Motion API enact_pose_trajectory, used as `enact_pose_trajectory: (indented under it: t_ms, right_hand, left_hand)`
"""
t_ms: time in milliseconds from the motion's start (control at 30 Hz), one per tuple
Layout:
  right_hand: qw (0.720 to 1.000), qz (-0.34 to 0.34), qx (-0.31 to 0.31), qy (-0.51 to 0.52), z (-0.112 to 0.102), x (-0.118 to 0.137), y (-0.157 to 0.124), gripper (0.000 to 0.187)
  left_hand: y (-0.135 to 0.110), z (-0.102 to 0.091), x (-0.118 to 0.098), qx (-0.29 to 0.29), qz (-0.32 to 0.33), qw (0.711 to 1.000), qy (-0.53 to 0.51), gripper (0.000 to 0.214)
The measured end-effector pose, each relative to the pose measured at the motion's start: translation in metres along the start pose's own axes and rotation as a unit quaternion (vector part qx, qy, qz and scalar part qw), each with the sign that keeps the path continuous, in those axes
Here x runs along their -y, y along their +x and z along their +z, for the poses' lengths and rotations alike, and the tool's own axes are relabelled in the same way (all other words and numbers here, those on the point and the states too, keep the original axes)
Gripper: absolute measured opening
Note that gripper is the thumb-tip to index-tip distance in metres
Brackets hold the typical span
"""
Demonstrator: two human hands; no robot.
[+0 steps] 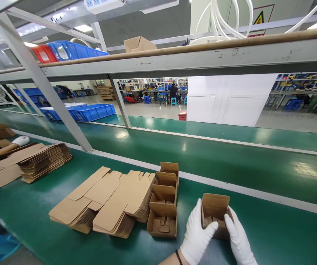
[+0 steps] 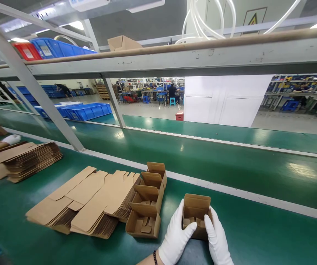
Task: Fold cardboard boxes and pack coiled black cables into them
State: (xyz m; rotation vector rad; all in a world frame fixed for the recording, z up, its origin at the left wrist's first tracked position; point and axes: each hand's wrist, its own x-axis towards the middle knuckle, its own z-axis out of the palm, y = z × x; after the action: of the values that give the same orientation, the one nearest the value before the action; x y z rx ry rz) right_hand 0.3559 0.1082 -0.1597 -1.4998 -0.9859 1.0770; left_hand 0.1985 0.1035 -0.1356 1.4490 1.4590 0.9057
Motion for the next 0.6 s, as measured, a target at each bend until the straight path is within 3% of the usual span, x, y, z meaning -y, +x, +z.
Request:
enact_pose_trajectory:
  t_ms: [600]
  right_hand:
    - [1.000,0.007,0.002,-0.016,0.0016,0.0064,-0.0001,0.089]
  left_hand:
    - [0.0041,0.0009,0.0075,0.014,0.024,0.999,-0.024,0.083]
